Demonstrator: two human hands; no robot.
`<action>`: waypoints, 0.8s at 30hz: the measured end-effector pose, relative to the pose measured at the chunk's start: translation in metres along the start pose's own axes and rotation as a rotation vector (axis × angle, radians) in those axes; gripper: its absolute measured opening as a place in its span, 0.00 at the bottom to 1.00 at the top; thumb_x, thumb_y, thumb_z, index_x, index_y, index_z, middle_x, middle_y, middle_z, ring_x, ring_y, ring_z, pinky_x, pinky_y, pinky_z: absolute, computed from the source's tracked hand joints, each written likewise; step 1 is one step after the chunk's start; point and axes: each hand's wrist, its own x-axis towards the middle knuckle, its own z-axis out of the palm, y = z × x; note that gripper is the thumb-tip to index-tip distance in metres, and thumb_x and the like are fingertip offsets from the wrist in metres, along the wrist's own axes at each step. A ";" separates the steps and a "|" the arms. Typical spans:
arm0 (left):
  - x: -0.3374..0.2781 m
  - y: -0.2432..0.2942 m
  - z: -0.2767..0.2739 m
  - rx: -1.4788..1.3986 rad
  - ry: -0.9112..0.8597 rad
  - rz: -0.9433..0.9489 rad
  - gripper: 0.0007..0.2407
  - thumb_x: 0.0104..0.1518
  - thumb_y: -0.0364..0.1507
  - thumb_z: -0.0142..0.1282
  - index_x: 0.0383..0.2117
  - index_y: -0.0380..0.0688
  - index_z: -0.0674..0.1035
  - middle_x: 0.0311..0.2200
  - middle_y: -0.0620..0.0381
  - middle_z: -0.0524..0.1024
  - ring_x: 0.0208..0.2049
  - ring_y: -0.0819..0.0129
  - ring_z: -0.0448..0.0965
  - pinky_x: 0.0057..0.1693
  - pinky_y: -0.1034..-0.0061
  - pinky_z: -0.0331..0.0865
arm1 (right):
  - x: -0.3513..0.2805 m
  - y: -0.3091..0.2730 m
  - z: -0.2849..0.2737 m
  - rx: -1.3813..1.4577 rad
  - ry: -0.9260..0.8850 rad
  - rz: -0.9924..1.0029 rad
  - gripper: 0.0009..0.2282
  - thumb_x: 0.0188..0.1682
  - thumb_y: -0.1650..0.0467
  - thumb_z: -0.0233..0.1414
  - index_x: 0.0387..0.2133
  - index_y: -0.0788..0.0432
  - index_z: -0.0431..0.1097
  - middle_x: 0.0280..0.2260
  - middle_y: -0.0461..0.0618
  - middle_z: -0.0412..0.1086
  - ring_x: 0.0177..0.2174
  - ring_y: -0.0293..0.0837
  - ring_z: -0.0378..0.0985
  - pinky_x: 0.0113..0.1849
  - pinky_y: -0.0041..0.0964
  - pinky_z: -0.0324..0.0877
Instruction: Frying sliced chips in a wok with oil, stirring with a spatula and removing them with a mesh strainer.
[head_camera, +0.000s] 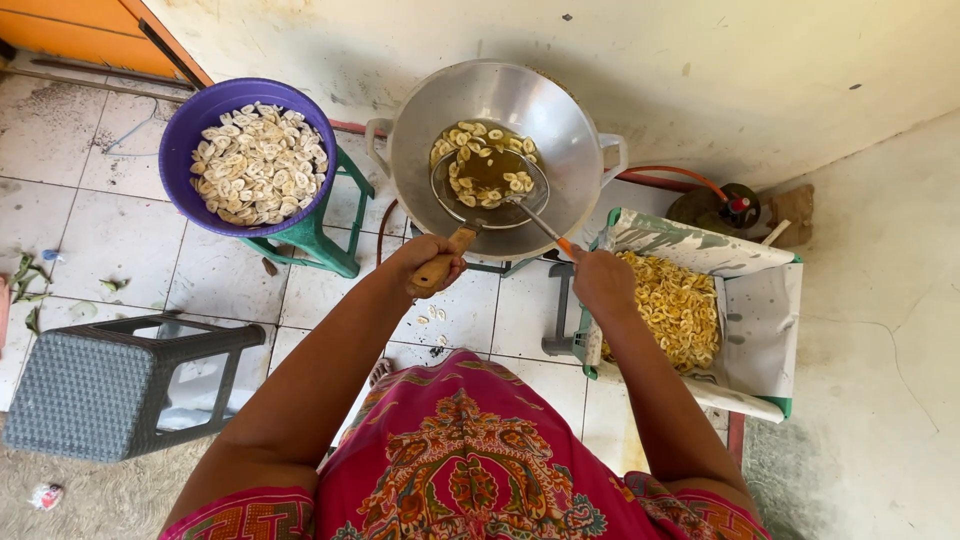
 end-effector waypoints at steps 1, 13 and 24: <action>0.002 0.001 -0.003 0.003 -0.012 -0.005 0.09 0.62 0.26 0.44 0.45 0.37 0.64 0.34 0.58 0.68 0.29 0.79 0.76 0.42 0.78 0.79 | 0.005 -0.005 0.008 -0.001 0.002 0.000 0.19 0.55 0.68 0.47 0.60 0.50 0.70 0.33 0.61 0.77 0.31 0.57 0.83 0.32 0.50 0.78; -0.005 -0.006 -0.015 -0.108 -0.095 -0.045 0.09 0.63 0.25 0.43 0.47 0.36 0.63 0.36 0.54 0.69 0.30 0.78 0.76 0.42 0.80 0.78 | 0.069 -0.025 0.050 0.215 0.169 0.068 0.18 0.57 0.69 0.47 0.60 0.57 0.69 0.31 0.64 0.76 0.30 0.58 0.82 0.31 0.50 0.78; 0.014 -0.001 -0.029 -0.197 -0.165 -0.111 0.09 0.63 0.27 0.43 0.46 0.36 0.64 0.35 0.58 0.66 0.30 0.81 0.73 0.41 0.83 0.75 | 0.047 -0.032 0.048 0.130 0.108 0.043 0.18 0.55 0.68 0.50 0.59 0.50 0.71 0.32 0.60 0.77 0.32 0.57 0.83 0.34 0.50 0.79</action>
